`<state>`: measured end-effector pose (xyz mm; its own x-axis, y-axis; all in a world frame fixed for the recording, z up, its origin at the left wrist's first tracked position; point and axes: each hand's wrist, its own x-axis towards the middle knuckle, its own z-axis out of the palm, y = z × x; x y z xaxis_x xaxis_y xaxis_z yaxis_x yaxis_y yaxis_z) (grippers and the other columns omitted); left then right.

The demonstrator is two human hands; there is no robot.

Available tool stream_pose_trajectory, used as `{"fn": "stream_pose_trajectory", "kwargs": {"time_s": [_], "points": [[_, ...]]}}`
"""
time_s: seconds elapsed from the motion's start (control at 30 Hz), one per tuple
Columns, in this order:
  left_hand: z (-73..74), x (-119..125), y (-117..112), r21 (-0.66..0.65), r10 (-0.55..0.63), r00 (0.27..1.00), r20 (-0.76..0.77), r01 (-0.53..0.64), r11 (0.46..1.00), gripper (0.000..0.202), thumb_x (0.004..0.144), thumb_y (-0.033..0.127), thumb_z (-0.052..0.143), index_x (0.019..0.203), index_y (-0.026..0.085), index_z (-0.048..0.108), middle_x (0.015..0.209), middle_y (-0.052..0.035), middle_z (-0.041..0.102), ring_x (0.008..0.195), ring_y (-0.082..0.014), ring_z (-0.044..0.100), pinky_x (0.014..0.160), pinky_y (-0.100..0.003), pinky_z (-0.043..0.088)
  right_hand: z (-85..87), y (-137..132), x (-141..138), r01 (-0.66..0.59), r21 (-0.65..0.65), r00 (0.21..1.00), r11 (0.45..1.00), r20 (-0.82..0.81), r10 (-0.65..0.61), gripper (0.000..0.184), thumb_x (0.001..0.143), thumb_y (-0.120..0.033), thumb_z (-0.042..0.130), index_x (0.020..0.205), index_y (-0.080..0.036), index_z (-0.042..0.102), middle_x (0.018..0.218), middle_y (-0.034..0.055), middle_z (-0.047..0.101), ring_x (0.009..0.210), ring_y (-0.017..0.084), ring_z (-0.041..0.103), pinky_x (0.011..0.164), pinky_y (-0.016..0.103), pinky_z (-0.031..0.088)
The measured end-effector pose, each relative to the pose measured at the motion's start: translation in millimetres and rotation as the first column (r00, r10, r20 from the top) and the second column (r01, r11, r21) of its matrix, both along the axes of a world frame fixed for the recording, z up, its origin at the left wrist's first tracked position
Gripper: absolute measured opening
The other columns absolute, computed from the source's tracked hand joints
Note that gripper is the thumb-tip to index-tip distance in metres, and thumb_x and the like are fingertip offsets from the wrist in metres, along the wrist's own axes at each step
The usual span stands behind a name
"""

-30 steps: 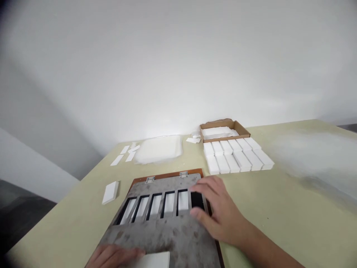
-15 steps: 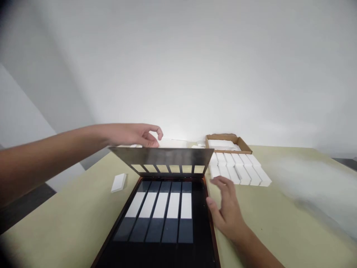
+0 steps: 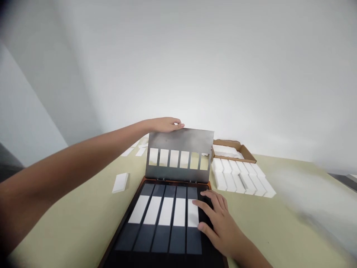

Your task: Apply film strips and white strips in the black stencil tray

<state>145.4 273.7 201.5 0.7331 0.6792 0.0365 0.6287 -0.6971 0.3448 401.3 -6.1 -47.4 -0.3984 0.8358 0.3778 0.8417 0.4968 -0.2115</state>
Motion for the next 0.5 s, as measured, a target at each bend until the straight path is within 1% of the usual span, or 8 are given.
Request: {"fn": "stream_pose_trajectory", "kwargs": {"time_s": [0.07,0.13,0.23,0.3,0.37,0.4,0.43,0.5], "points": [[-8.3,4,0,0.066,0.003,1.000,0.031,-0.005,0.998,0.046,0.105,0.053,0.060,0.134,0.018,0.064,0.143,-0.0127,0.062,0.130,-0.0307,0.060,0.113,-0.057,0.046,6.9,0,-1,-0.044,0.047,0.997,0.998,0.072,0.041,0.058,0.102,-0.060,0.057,0.152,-0.033,0.054,0.155,0.0140,0.049,0.146,0.038,0.043,0.113,0.058,0.045],[-14.9,4,-7,0.129,-0.004,0.998,0.065,-0.004,0.992,0.049,0.109,0.057,0.049,0.134,0.017,0.064,0.138,-0.0139,0.064,0.127,-0.0316,0.061,0.110,-0.056,0.047,17.0,-1,-7,-0.084,0.070,0.991,0.994,0.113,0.076,0.057,0.100,-0.062,0.060,0.148,-0.030,0.058,0.150,0.0139,0.053,0.142,0.039,0.044,0.112,0.059,0.043],[-37.1,-8,-41,0.243,-0.054,0.990,0.131,0.021,0.970,0.056,0.114,0.054,0.027,0.139,0.016,0.061,0.132,-0.0167,0.067,0.123,-0.0341,0.060,0.107,-0.055,0.045,34.3,-10,-25,-0.095,0.078,0.993,0.992,0.078,0.089,0.043,0.105,-0.055,0.056,0.132,-0.023,0.066,0.132,0.0131,0.063,0.124,0.033,0.054,0.104,0.052,0.044],[-68.5,-27,-79,0.299,-0.133,0.981,0.143,0.085,0.950,0.053,0.114,0.050,0.028,0.135,0.017,0.064,0.131,-0.0166,0.066,0.120,-0.0329,0.060,0.104,-0.052,0.045,44.3,-17,-41,-0.063,0.099,0.997,0.993,0.044,0.059,0.038,0.107,-0.052,0.054,0.124,-0.020,0.068,0.119,0.0110,0.068,0.111,0.029,0.058,0.097,0.045,0.043],[-110.1,-54,-123,0.339,-0.256,0.961,0.104,0.208,0.917,0.045,0.109,0.054,0.045,0.124,0.020,0.071,0.123,-0.0136,0.069,0.112,-0.0312,0.061,0.099,-0.048,0.047,51.0,-23,-54,-0.019,0.142,0.998,0.990,0.061,0.010,0.042,0.104,-0.056,0.058,0.122,-0.020,0.070,0.113,0.0082,0.072,0.103,0.027,0.060,0.092,0.041,0.042],[-131.7,-69,-144,0.435,-0.352,0.933,0.079,0.285,0.854,0.045,0.110,0.052,0.044,0.126,0.020,0.071,0.119,-0.0133,0.070,0.107,-0.0304,0.061,0.094,-0.046,0.049,52.6,-25,-58,-0.009,0.166,0.996,0.986,0.092,-0.007,0.045,0.102,-0.059,0.060,0.122,-0.020,0.071,0.112,0.0074,0.074,0.102,0.027,0.060,0.091,0.040,0.041],[-151.8,-83,-163,0.484,-0.366,0.930,0.026,0.309,0.819,0.046,0.110,0.053,0.044,0.132,0.021,0.069,0.122,-0.0149,0.068,0.108,-0.0324,0.061,0.092,-0.048,0.049,53.0,-26,-59,-0.004,0.193,0.991,0.981,0.131,-0.022,0.048,0.101,-0.062,0.061,0.122,-0.021,0.073,0.111,0.0068,0.075,0.101,0.027,0.060,0.091,0.040,0.040],[-184.3,-105,-194,0.492,-0.316,0.948,-0.038,0.293,0.820,0.047,0.107,0.056,0.050,0.142,0.028,0.065,0.126,-0.0144,0.066,0.110,-0.0344,0.060,0.093,-0.049,0.047,49.9,-29,-57,-0.013,0.234,0.976,0.972,0.213,-0.038,0.051,0.100,-0.066,0.060,0.124,-0.023,0.075,0.111,0.0063,0.077,0.102,0.028,0.061,0.091,0.041,0.040]]}}
